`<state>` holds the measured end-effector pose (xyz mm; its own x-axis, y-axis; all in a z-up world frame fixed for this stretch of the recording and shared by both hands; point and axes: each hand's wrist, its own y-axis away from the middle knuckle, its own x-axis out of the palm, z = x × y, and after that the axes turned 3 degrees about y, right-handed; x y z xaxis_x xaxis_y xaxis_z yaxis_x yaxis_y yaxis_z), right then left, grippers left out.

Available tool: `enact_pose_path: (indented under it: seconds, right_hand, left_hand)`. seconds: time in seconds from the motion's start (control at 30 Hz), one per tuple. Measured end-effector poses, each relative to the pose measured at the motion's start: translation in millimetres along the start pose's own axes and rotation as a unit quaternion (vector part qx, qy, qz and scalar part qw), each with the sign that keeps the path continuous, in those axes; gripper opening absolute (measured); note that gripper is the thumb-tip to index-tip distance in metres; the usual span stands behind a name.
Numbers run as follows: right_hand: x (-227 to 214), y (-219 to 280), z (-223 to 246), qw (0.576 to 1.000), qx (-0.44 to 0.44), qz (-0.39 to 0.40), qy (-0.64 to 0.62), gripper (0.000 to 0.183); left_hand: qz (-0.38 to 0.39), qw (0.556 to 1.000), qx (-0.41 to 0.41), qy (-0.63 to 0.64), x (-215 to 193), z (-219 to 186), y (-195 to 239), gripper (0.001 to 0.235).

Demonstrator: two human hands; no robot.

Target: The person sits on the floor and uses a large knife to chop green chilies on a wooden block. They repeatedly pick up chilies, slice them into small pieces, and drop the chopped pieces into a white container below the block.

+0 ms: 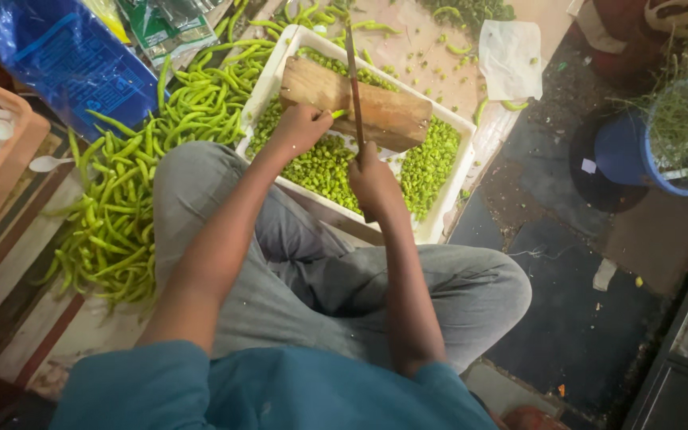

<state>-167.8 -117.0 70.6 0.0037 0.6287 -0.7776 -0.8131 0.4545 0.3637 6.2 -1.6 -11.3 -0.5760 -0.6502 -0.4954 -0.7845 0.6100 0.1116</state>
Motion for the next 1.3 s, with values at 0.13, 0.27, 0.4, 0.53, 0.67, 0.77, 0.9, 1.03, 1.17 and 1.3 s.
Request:
enact_pose_path:
  seconds: [0.13,0.27,0.4,0.53,0.67,0.77,0.9,1.03,1.17,1.3]
  right_hand:
    - [-5,9,14,1.0,-0.006,0.005,-0.011,0.034]
    - [6,6,26,0.999,0.021,-0.022,-0.02,0.033]
    - [-10,8,10,0.998,0.014,0.015,-0.053,0.031]
    - [3,-1,-1,0.999,-0.02,0.001,-0.042,0.033]
    - [34,-15,0,0.997,-0.02,-0.068,0.033,0.037]
    - [22,-10,-1,0.999,-0.023,-0.042,-0.011,0.035]
    - [1,-2,0,0.999,-0.005,0.01,-0.039,0.033]
    - [27,-9,6,0.998,-0.024,-0.055,-0.004,0.034]
    - [29,-13,3,0.999,-0.01,-0.041,-0.02,0.033]
    - [13,-12,-6,0.999,-0.021,-0.028,-0.028,0.031]
  left_hand:
    - [-0.002,1.0,0.009,0.007,4,6,1,0.047]
    - [0.011,1.0,0.0,0.029,2,4,-6,0.046]
    - [0.009,0.999,-0.004,0.036,7,8,1,0.046]
    - [0.012,0.999,0.002,0.035,9,10,-3,0.046]
    - [0.025,0.998,0.001,0.058,10,14,-9,0.049]
    - [0.025,0.997,-0.005,0.072,13,18,-5,0.047]
    - [0.017,0.999,0.008,0.048,14,21,-10,0.047]
    - [0.048,0.995,-0.031,0.082,20,25,-13,0.048]
    - [0.052,0.99,-0.039,0.124,24,29,-15,0.048]
    - [0.034,0.991,-0.029,0.123,21,31,-17,0.046]
